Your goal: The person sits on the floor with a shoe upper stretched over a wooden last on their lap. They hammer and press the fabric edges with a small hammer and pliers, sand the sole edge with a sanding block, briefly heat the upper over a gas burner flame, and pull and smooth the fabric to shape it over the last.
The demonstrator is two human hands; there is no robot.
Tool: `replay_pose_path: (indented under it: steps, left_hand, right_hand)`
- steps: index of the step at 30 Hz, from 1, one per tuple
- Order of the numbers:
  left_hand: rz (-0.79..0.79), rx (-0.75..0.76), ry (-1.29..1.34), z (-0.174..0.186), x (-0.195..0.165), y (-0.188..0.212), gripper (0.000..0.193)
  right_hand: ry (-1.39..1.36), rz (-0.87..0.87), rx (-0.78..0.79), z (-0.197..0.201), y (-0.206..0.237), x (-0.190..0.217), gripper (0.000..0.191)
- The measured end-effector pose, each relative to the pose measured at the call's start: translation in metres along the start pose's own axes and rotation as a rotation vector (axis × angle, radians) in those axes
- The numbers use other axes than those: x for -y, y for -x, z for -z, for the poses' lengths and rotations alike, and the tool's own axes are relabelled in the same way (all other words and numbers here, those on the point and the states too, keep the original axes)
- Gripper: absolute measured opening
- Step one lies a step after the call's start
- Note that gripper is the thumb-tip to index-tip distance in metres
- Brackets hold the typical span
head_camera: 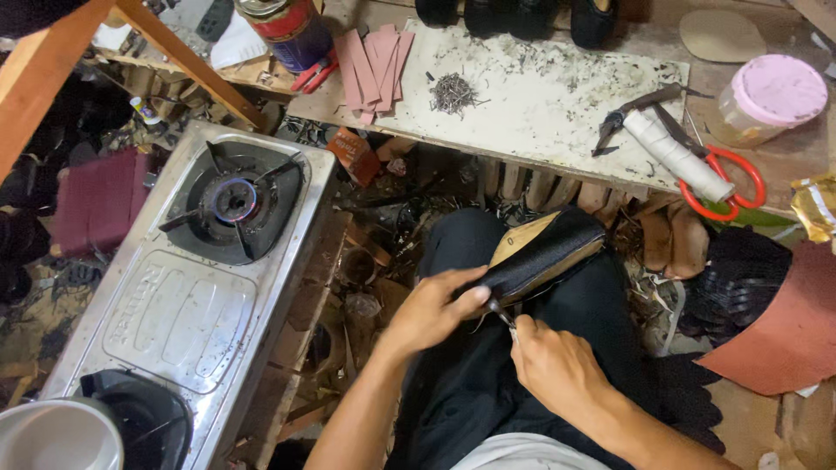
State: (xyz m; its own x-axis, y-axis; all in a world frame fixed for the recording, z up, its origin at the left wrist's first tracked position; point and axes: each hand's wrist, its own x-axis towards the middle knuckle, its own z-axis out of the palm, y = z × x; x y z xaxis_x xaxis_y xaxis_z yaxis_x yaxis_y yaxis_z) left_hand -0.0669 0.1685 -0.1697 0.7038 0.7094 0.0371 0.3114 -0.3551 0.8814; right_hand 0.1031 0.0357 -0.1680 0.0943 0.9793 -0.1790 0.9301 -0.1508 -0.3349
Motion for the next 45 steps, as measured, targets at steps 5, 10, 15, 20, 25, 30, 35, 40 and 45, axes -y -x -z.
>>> replay_pose_path:
  steps: [5,10,15,20,25,30,35,40,45]
  left_hand:
    - [0.089,-0.075,-0.225,-0.016,-0.016,0.001,0.042]
    - [0.072,-0.068,-0.235,-0.018,-0.013,-0.004,0.047]
    - [-0.001,0.017,-0.231,-0.014,-0.001,-0.001,0.064]
    - [0.011,-0.03,-0.047,-0.009,0.005,0.01,0.059]
    - [0.343,-0.023,0.328,-0.003,-0.001,0.013,0.051]
    - [0.193,0.165,0.473,0.016,-0.007,0.022,0.049]
    - [-0.291,0.231,0.297,0.024,-0.001,0.015,0.05]
    - [0.189,-0.358,0.875,-0.008,0.022,0.0,0.069]
    - [0.294,-0.305,1.323,-0.058,0.042,0.004,0.057]
  right_hand:
    - [-0.143,0.058,0.018,0.031,0.009,-0.001,0.017]
    - [-0.511,0.346,-0.425,0.059,0.024,0.002,0.022]
    - [-0.253,0.118,-0.254,0.005,-0.014,-0.015,0.017]
    - [-0.443,-0.075,-0.13,-0.056,0.018,-0.058,0.018]
    - [-1.287,-0.536,-0.191,-0.043,0.015,-0.118,0.027]
    - [-1.747,-0.639,-0.205,-0.008,0.018,-0.181,0.039]
    - [-1.314,-0.357,0.03,-0.008,0.033,-0.183,0.05]
    - [-0.8,-0.3,-0.404,-0.005,0.059,-0.121,0.037]
    - [-0.389,0.251,-0.709,0.011,0.052,-0.08,0.038]
